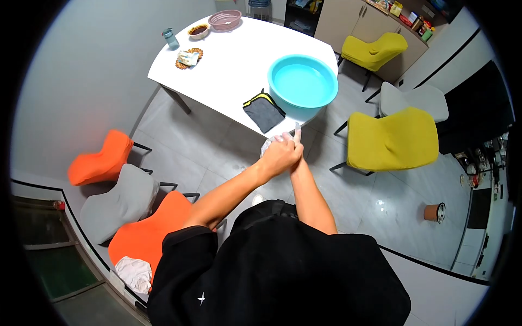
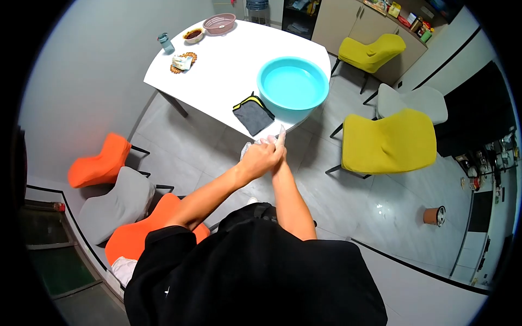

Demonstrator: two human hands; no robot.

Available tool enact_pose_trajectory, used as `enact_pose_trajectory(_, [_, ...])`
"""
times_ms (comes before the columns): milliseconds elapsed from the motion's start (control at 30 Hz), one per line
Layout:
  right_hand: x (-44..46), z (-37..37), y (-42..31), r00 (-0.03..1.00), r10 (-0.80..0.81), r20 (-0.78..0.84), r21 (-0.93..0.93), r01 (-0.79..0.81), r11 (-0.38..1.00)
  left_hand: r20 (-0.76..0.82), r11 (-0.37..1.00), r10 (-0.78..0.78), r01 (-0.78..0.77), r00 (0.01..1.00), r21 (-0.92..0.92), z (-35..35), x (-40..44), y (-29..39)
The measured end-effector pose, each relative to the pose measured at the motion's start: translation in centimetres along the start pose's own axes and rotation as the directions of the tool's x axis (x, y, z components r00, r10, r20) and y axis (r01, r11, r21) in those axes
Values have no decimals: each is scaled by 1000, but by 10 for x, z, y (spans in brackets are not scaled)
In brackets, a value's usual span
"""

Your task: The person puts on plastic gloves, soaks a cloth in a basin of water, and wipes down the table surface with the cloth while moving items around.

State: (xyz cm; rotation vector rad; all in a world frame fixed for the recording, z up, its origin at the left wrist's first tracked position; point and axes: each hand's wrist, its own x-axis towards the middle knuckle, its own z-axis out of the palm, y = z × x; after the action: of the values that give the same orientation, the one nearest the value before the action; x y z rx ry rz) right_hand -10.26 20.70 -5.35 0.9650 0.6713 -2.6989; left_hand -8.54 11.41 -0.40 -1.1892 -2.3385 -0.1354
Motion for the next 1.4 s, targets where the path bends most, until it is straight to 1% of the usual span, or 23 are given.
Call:
enact_pose_trajectory(33, [0,-2,1,1000,-9,-28,43,10,999,-12,999,37,-36,999,10,4,-4,1])
enact_pose_trajectory(133, [-6,-14,3,997,-25,-79,107,34,994,98,992,-31,42,995,-116,1,-12,8])
enact_pose_trajectory(167, [-6,-18,2,996,-39,-80,117,48,992,79,989,-86,95,993,-116,9,-15,13])
enact_pose_trajectory(267, [2,-40,3,987,-160,-19,83,161,983,82,970,-211,219,974,-102,21,-9,22])
enact_pose_trajectory(333, [10,-53,3,961,-270,55,47,268,962,147,951,-250,272,957,-151,24,-5,21])
enact_pose_trajectory(433, [31,-56,-3,929,-366,53,160,353,922,246,927,-279,327,928,-181,31,-5,14])
enact_pose_trajectory(533, [49,-62,-12,895,-435,98,188,413,891,333,905,-323,392,886,-166,43,-11,2])
enact_pose_trajectory(567, [55,-63,-12,897,-440,39,166,429,888,336,900,-327,400,883,-176,47,-14,-3])
enact_pose_trajectory(600, [63,-68,-13,899,-427,102,157,409,899,339,894,-331,408,881,-188,49,-16,-5])
enact_pose_trajectory(667, [83,-82,-14,892,-392,226,135,369,919,309,894,-323,395,895,-211,46,-15,-5])
enact_pose_trajectory(767, [40,-33,-28,921,-387,-46,127,390,912,263,905,-250,321,932,-279,37,-20,-2])
enact_pose_trajectory(800, [34,-38,-41,926,-358,118,3,360,933,243,909,-213,284,946,-306,33,-21,0])
enact_pose_trajectory(833, [32,-37,-47,912,-390,126,41,388,921,196,908,-161,223,967,-355,22,-23,6])
enact_pose_trajectory(933, [16,-22,-63,885,-444,137,110,432,895,197,890,-52,135,979,-436,9,-35,25])
enact_pose_trajectory(967, [6,-15,-68,897,-422,129,143,404,903,315,872,-91,228,945,-433,3,-35,29])
enact_pose_trajectory(1000, [-1,-14,-72,908,-401,121,180,377,909,278,826,-218,328,936,-458,-2,-31,29])
enact_pose_trajectory(1067, [-6,-11,-74,915,-342,213,115,324,939,213,697,-457,496,864,-517,-12,-18,26])
enact_pose_trajectory(1100, [-8,-11,-74,916,-311,255,80,301,950,321,568,-542,620,777,-541,-21,-7,19])
enact_pose_trajectory(1200, [3,-8,-62,911,-237,336,12,248,969,259,500,-569,579,780,-644,-26,17,3])
enact_pose_trajectory(1233, [5,-7,-60,899,-196,391,-69,241,968,254,552,-542,567,801,-611,-22,21,-1])
enact_pose_trajectory(1333, [2,5,-55,896,-295,332,-8,316,949,207,702,-475,510,855,-498,-13,30,-6])
enact_pose_trajectory(1367, [-9,10,-57,839,-337,428,-22,382,924,167,752,-461,484,871,-448,-13,34,-6])
enact_pose_trajectory(1400, [-11,14,-57,832,-354,427,-15,398,917,129,797,-444,457,887,-394,-12,36,-7])
